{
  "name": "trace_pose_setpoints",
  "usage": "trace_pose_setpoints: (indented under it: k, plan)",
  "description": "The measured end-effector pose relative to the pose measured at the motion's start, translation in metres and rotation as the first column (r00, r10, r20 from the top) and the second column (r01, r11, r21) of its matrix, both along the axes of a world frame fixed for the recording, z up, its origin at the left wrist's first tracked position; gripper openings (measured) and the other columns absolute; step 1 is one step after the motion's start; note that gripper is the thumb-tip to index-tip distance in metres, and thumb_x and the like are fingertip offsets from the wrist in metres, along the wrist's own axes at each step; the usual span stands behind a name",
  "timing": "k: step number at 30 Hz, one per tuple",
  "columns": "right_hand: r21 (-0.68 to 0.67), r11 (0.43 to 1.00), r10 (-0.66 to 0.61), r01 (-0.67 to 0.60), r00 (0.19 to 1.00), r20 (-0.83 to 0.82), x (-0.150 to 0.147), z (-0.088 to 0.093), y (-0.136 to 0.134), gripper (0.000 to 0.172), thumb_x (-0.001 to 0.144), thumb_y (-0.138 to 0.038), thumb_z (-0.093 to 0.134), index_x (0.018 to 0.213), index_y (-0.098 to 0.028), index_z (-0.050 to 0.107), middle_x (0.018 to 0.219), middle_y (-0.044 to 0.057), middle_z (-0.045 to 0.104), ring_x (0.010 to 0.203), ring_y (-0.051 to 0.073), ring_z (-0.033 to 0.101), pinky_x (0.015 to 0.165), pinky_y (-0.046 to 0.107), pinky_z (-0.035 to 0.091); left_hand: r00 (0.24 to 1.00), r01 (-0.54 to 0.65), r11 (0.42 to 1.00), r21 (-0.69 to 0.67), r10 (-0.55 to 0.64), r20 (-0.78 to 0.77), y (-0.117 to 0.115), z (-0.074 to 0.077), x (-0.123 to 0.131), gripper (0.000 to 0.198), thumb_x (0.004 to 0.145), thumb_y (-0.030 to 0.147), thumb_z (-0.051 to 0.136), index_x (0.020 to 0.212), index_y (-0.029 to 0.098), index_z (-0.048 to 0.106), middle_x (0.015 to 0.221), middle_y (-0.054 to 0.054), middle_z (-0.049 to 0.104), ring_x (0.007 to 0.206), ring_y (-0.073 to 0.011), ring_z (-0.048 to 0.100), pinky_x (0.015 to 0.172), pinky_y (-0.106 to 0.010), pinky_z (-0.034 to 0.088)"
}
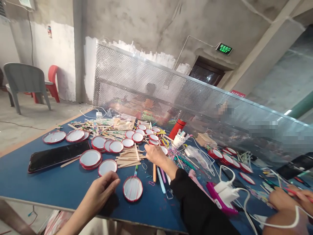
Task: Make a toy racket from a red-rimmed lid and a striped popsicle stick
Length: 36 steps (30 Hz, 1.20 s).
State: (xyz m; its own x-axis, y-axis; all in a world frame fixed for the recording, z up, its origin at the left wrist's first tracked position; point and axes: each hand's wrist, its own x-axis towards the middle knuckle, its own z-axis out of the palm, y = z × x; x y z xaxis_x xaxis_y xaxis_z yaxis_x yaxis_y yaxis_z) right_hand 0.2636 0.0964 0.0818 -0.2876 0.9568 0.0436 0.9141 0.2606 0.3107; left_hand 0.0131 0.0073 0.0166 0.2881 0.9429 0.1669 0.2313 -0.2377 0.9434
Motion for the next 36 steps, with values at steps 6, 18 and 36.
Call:
trace_pose_setpoints:
  k: [6,18,36]
  plan:
    - [0.092,0.941,0.327,-0.324,0.945,-0.011,-0.063,-0.002,-0.074,0.012,0.095,-0.01,0.058,0.09,-0.019,0.064,0.088,0.004,0.069,0.069,0.014,0.063,0.054,0.026,0.039,0.997,-0.079,0.997,0.017,0.078,0.02,0.002,-0.013,0.004,0.022,0.089,0.047,0.055,0.087,0.026,0.06,0.058,0.008,0.053,0.056,-0.0168,0.053,0.059,-0.025,0.041]
    - [0.407,0.821,0.471,-0.4,0.878,-0.085,-0.071,-0.026,-0.126,0.018,0.099,-0.008,0.054,0.086,-0.02,0.058,0.077,0.001,0.062,0.062,0.015,0.06,0.054,0.027,0.04,0.993,0.118,0.992,0.036,-0.117,-0.018,0.011,-0.018,-0.005,0.033,0.091,0.052,0.056,0.075,0.024,0.063,0.06,0.004,0.063,0.051,-0.0147,0.056,0.053,-0.023,0.042]
    - [0.502,0.769,-0.375,0.396,0.915,-0.147,0.111,-0.035,-0.173,0.023,0.102,-0.017,0.053,0.087,-0.018,0.07,0.084,0.01,0.074,0.084,0.024,0.069,0.075,0.032,0.045,0.999,0.029,0.999,-0.024,-0.03,-0.034,0.011,0.012,-0.007,0.046,0.089,0.063,0.052,0.065,0.024,0.057,0.053,0.006,0.053,0.053,-0.0155,0.052,0.057,-0.025,0.041]
